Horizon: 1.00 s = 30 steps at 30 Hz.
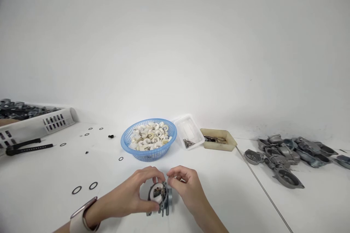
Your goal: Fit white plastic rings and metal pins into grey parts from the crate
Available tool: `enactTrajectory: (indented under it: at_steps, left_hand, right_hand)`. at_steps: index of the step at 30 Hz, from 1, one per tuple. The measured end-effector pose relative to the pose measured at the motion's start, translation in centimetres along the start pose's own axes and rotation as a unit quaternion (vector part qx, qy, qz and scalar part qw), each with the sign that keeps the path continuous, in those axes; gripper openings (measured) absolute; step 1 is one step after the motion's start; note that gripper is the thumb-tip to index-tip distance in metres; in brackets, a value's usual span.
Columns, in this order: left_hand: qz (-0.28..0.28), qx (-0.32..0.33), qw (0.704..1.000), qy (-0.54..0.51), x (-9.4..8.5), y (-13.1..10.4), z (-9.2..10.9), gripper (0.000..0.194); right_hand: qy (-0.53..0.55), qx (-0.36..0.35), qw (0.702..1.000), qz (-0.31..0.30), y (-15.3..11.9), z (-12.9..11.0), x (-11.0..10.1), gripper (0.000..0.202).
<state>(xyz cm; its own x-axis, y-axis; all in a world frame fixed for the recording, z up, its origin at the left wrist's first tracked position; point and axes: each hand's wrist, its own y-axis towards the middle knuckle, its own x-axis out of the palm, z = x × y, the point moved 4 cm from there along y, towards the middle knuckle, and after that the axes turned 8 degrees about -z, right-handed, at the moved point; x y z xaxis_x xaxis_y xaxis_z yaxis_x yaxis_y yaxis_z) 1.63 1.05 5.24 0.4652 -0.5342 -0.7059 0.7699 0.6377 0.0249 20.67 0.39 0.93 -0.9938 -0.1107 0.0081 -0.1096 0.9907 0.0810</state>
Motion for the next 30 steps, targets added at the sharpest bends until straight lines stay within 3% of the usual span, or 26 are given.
enactTrajectory:
  at_steps: [9, 14, 20, 30]
  left_hand:
    - [0.024, -0.015, 1.000, -0.008, 0.1, -0.1, -1.2, 0.037]
    - [0.044, 0.019, 0.999, -0.019, 0.6, 0.0, -1.8, 0.034]
    - [0.061, 0.059, 0.996, -0.016, 1.0, 0.0, -1.5, 0.035]
    - [0.065, 0.056, 0.996, 0.005, 0.9, 0.1, -1.2, 0.037]
  right_hand:
    - [0.021, 0.041, 0.999, -0.015, 0.3, 1.2, 0.3, 0.015]
    - [0.037, 0.057, 0.997, -0.022, 0.4, 1.7, 0.7, 0.018]
    - [0.047, 0.061, 0.997, -0.022, 0.6, 1.9, 0.6, 0.017]
    - [0.048, 0.081, 0.995, -0.034, 0.7, 2.0, 0.8, 0.018]
